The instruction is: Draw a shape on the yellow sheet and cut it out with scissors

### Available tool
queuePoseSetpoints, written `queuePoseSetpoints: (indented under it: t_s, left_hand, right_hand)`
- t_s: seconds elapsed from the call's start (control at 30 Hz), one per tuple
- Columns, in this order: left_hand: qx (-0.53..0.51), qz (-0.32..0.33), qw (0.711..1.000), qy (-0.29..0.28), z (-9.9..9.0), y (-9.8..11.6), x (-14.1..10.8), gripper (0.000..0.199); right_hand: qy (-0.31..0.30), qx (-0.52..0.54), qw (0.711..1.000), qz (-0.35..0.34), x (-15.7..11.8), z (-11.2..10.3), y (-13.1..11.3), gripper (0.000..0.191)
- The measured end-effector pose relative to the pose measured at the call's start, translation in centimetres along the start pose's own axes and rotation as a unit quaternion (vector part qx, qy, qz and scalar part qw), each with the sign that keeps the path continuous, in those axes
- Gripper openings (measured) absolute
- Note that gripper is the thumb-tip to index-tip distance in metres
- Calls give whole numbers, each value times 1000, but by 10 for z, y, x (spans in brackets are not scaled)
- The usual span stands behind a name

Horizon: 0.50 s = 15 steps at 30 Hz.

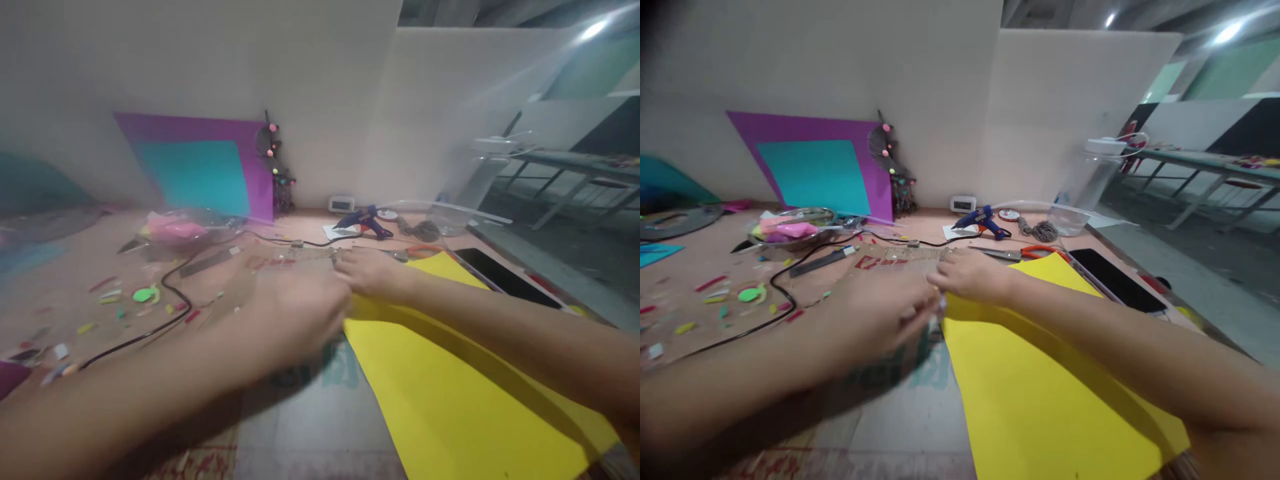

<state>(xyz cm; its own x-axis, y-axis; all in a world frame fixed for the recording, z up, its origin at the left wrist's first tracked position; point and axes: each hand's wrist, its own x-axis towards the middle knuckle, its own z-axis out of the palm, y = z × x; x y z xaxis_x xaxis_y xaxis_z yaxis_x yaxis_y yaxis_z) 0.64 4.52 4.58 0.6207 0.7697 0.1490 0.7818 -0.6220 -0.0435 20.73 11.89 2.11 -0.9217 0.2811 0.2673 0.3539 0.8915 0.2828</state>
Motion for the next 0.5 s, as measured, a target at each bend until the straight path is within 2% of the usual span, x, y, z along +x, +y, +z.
queuePoseSetpoints:
  t_s: [0.03, 0.07, 0.1, 0.13, 0.17, 0.23, 0.27, 0.3, 0.33, 0.37, 0.43, 0.5]
  left_hand:
    - [-39, 92, 995, 0, 10, 13, -11, 26]
    - [-64, 148, 987, 11, 21, 23, -20, 28]
    - [-66, 166, 984, 21, 32, 29, -26, 30]
    - [-51, 168, 984, 32, 43, 33, -29, 34]
    - [-45, 169, 984, 44, 52, 34, -30, 37]
    - [-42, 170, 983, 51, 64, 31, -28, 40]
    - [-46, 174, 982, 52, 66, 29, -27, 40]
    - [-50, 178, 981, 51, 67, 28, -26, 39]
    - [-52, 179, 981, 52, 67, 27, -26, 39]
    - [-53, 180, 981, 52, 66, 27, -26, 39]
    - [-57, 176, 981, 50, 64, 28, -27, 38]
    - [-75, 174, 981, 45, 61, 27, -28, 35]
  right_hand:
    - [33, 58, 995, 74, -2, -3, 3, 12]
    - [67, 135, 977, 152, -4, -5, 5, 10]
    - [95, 234, 942, 222, -6, -8, 5, 10]
    - [105, 350, 890, 271, -8, -9, 4, 11]
    - [95, 478, 821, 297, -9, -9, 2, 14]
    - [31, 702, 646, 298, -9, -5, -3, 28]
    - [6, 769, 567, 294, -9, 0, -5, 34]
    - [12, 802, 515, 302, -9, 4, -6, 36]
    - [47, 808, 492, 319, -9, 9, -6, 36]
    - [105, 793, 494, 339, -10, 14, -5, 33]
    - [216, 742, 516, 370, -12, 20, -2, 26]
    - [255, 716, 520, 391, -15, 23, -1, 29]
